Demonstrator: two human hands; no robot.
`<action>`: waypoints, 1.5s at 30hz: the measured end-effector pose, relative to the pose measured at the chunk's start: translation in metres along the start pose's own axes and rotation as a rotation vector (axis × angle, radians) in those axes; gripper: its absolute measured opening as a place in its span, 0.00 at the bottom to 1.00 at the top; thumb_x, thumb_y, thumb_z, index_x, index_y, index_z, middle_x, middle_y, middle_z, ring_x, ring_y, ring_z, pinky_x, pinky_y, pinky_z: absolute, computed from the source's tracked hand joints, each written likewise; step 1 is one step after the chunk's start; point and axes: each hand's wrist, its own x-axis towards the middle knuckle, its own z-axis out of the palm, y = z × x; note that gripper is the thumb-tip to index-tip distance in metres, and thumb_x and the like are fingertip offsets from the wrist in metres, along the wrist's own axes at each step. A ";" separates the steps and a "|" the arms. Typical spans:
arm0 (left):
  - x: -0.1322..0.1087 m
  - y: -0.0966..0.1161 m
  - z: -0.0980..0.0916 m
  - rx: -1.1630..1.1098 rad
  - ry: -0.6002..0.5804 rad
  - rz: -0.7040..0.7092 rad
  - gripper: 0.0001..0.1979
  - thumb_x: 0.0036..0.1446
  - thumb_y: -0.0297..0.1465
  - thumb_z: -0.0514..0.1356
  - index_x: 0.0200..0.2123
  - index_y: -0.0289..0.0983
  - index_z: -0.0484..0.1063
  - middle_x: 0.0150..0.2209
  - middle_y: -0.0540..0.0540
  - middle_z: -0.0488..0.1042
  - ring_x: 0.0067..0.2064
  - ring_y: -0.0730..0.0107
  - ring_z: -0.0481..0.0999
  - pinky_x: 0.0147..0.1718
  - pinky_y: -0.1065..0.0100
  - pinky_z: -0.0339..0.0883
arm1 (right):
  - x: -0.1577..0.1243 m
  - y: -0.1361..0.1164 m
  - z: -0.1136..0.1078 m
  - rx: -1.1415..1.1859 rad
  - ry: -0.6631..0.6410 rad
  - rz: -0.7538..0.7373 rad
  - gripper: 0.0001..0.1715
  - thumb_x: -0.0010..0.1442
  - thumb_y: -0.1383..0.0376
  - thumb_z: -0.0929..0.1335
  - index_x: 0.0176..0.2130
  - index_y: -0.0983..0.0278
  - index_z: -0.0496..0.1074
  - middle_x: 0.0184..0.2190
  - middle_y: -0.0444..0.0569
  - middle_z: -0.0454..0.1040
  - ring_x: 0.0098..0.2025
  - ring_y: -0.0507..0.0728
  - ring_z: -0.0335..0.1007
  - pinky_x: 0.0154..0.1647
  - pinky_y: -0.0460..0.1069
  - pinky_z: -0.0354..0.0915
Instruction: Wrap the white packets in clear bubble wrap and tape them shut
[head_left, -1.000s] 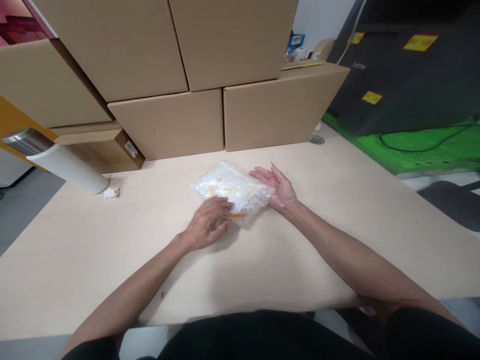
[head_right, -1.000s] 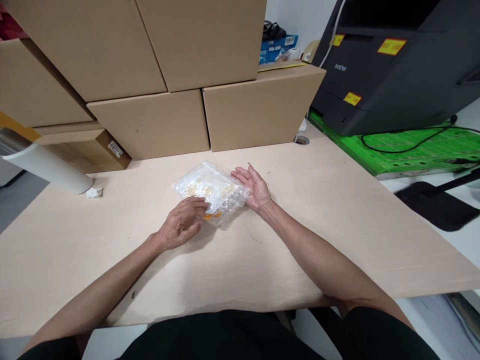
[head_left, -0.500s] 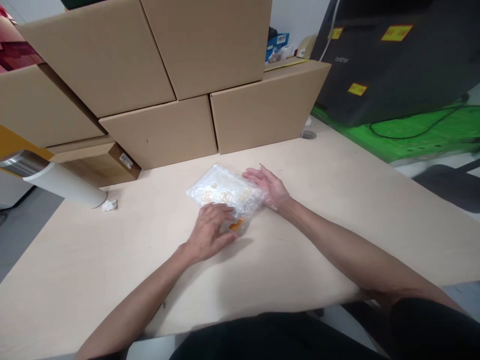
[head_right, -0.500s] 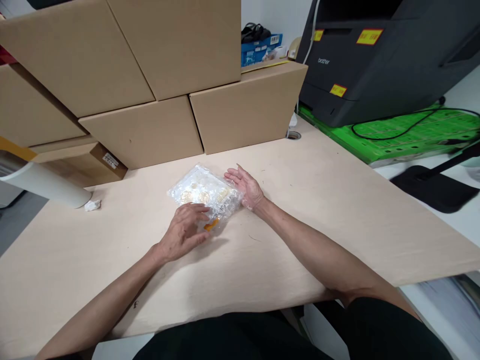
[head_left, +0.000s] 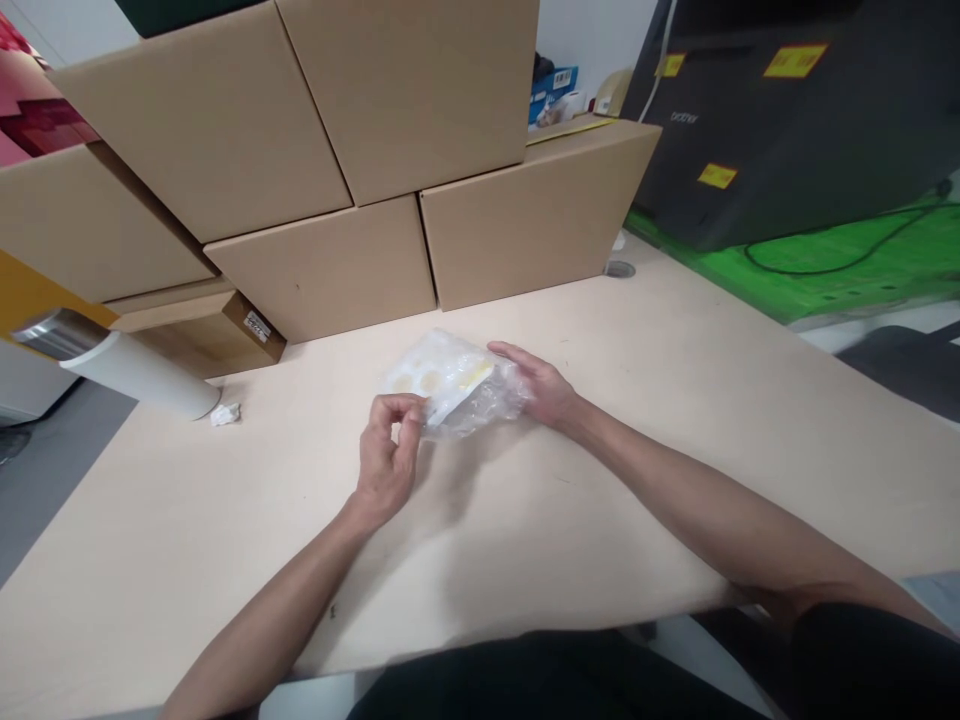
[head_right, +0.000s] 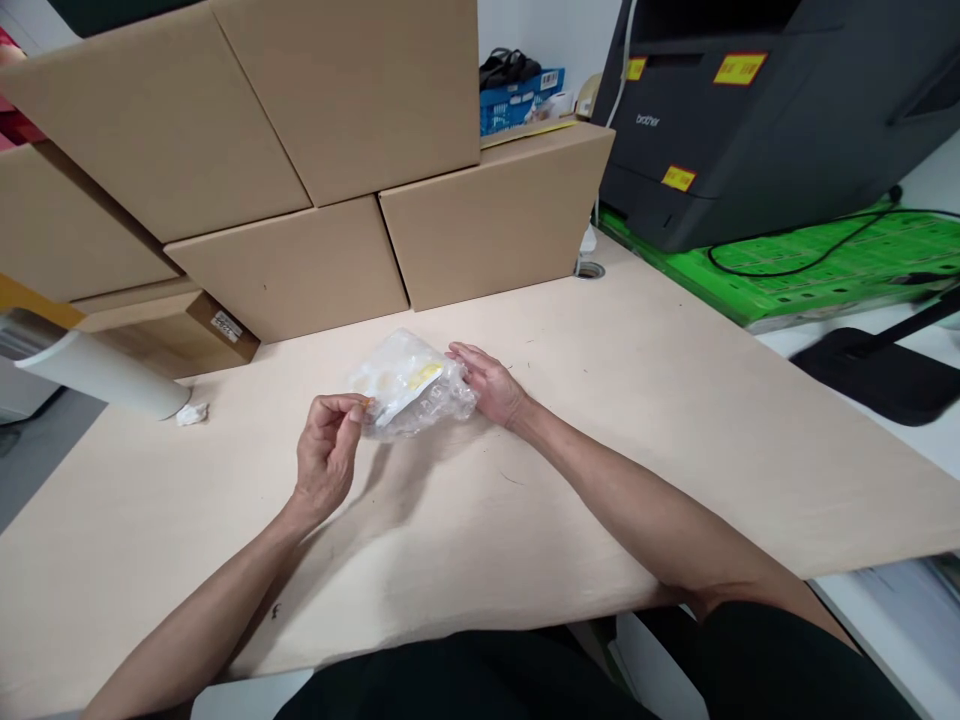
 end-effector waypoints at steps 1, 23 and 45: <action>0.001 0.000 0.000 -0.036 0.030 -0.023 0.05 0.68 0.33 0.56 0.41 0.39 0.69 0.41 0.46 0.75 0.42 0.70 0.74 0.42 0.67 0.67 | -0.001 0.000 0.001 0.024 -0.002 0.009 0.18 0.52 0.54 0.74 0.42 0.58 0.75 0.47 0.47 0.78 0.50 0.59 0.73 0.51 0.52 0.69; -0.002 0.010 0.004 0.681 -0.254 0.400 0.10 0.65 0.26 0.53 0.46 0.39 0.72 0.40 0.41 0.75 0.38 0.62 0.76 0.35 0.64 0.69 | -0.028 0.011 0.033 -0.205 -0.149 -0.082 0.38 0.46 0.57 0.79 0.54 0.59 0.70 0.59 0.54 0.71 0.62 0.63 0.65 0.64 0.59 0.60; -0.110 -0.010 -0.107 -0.059 0.603 -0.416 0.20 0.58 0.40 0.65 0.52 0.44 0.68 0.41 0.47 0.75 0.36 0.70 0.76 0.33 0.70 0.71 | -0.041 -0.010 0.051 -0.369 -0.100 0.040 0.31 0.51 0.44 0.74 0.47 0.60 0.75 0.47 0.54 0.77 0.42 0.60 0.73 0.36 0.53 0.68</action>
